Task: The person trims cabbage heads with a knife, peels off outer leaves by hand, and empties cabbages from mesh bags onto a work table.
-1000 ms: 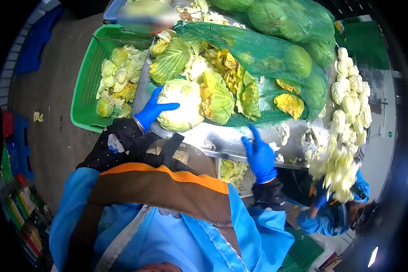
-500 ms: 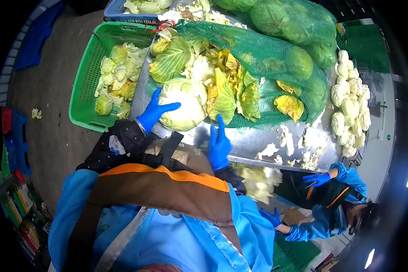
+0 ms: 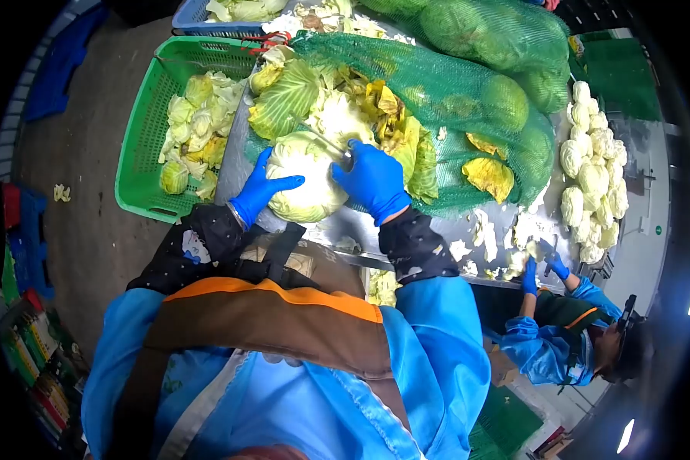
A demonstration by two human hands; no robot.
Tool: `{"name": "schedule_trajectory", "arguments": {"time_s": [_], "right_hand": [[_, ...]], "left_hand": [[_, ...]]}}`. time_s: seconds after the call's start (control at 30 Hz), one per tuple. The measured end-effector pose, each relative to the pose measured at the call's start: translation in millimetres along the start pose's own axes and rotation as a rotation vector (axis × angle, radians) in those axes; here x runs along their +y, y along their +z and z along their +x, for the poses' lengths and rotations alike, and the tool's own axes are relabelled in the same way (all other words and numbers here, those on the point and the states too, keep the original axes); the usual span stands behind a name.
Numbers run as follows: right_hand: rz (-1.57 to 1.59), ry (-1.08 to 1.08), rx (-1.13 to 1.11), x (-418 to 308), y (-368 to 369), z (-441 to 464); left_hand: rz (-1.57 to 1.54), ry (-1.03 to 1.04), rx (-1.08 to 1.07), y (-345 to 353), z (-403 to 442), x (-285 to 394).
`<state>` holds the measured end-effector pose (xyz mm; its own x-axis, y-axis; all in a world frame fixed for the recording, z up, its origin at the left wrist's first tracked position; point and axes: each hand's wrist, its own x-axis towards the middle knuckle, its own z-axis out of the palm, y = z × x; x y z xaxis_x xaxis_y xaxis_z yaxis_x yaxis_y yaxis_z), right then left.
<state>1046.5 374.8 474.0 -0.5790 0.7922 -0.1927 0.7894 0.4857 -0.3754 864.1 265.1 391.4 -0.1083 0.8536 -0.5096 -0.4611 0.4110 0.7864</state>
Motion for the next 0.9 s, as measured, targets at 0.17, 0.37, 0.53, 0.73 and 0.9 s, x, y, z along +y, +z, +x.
{"name": "schedule_trajectory", "arguments": {"time_s": [0.17,0.37,0.53,0.73,0.9], "right_hand": [[-0.065,0.033,-0.187,-5,1,15],[-0.011,-0.004,-0.122,-3,13,28],[0.125,-0.056,-0.071,26,25,36],[0.496,0.015,-0.085,44,25,20],[0.390,-0.013,0.098,107,67,14]], "left_hand": [[-0.032,0.007,-0.007,1,-1,4],[-0.020,0.036,0.000,3,2,3],[-0.003,0.023,-0.010,-3,4,-3],[0.042,0.093,-0.016,-4,10,-16],[0.255,0.461,-0.205,-25,24,-33]]}}
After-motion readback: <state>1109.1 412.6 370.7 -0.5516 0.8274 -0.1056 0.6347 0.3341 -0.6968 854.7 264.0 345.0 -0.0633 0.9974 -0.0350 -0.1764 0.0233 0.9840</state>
